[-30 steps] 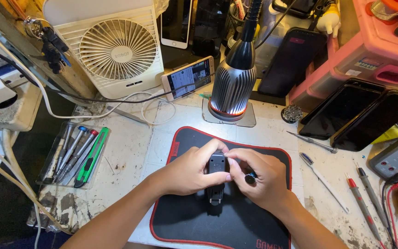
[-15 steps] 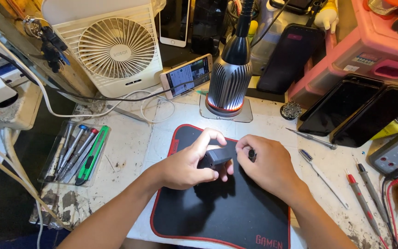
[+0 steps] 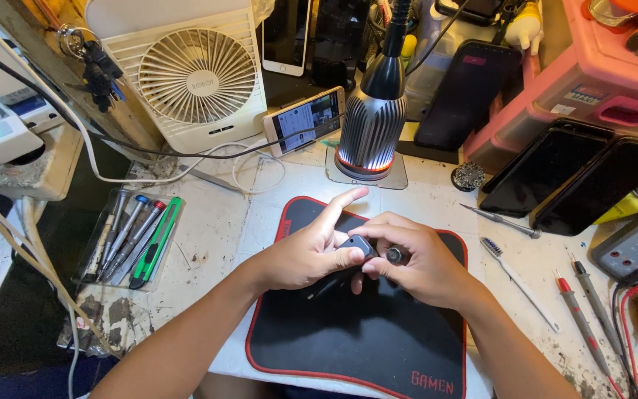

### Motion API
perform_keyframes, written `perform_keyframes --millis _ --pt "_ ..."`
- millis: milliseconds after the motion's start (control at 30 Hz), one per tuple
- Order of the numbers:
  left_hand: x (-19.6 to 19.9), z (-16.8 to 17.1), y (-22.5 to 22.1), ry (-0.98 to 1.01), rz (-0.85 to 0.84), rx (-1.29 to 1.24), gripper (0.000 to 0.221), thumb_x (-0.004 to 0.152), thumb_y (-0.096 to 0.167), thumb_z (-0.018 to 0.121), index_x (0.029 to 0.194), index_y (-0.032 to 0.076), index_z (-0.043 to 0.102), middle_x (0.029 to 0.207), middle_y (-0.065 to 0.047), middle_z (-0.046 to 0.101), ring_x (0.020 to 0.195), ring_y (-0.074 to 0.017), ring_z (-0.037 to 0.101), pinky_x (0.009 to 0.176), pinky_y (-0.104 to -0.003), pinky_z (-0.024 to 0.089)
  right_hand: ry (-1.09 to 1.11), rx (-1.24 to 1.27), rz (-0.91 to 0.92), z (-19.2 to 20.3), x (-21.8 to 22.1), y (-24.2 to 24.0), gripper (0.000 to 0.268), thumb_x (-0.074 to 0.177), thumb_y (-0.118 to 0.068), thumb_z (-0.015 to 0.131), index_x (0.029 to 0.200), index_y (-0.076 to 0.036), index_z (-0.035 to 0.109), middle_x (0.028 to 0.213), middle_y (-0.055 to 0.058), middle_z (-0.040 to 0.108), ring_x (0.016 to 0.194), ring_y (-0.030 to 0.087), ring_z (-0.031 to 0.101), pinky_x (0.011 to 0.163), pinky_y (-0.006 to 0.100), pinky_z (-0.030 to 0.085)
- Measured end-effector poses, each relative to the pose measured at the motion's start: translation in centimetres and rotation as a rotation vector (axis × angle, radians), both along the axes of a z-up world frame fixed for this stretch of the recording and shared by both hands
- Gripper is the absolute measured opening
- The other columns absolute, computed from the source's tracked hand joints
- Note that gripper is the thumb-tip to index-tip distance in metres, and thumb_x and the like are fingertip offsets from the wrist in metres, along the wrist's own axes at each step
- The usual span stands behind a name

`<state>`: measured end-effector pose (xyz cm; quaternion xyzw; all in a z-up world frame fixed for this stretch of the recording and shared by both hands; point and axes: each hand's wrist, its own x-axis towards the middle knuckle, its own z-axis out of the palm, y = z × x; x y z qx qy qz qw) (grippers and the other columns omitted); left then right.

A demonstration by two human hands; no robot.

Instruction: Using a small prying tool to separate the housing of an electronic device on a repair bench.

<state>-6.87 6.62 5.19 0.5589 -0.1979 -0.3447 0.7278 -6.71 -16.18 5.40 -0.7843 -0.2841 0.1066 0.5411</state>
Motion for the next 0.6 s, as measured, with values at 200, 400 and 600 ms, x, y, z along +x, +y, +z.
perform_keyframes --millis 200,400,600 --pt "1.2 -1.1 0.5 -0.122 0.147 0.237 0.051 0.097 0.022 0.065 0.141 -0.002 0.056 0.125 -0.029 0.066 0.112 -0.0318 0.069 0.093 -0.040 0.061 -0.236 0.036 -0.190 -0.5 0.9 -0.5 0.030 0.087 -0.006 0.075 0.117 -0.006 0.074 0.107 0.010 0.072 0.067 0.018 0.064 0.068 0.032 0.055" --pt "0.8 -0.5 0.0 -0.271 0.198 0.324 0.054 0.092 0.010 0.072 0.143 0.000 0.057 0.110 -0.025 0.075 0.095 -0.0271 0.076 0.080 -0.034 0.065 -0.361 -0.007 -0.208 0.1 1.6 -0.9 0.033 0.087 -0.006 0.076 0.120 -0.008 0.073 0.110 0.008 0.072 0.069 0.018 0.064 0.070 0.033 0.055" --pt "0.5 0.2 0.0 -0.281 0.216 0.335 0.053 0.093 0.004 0.068 0.144 -0.003 0.055 0.103 -0.027 0.074 0.088 -0.0271 0.076 0.074 -0.034 0.067 -0.269 -0.026 -0.214 -1.6 1.4 -1.9 0.040 0.089 -0.001 0.071 0.129 -0.007 0.070 0.103 0.012 0.074 0.069 0.020 0.064 0.068 0.033 0.055"
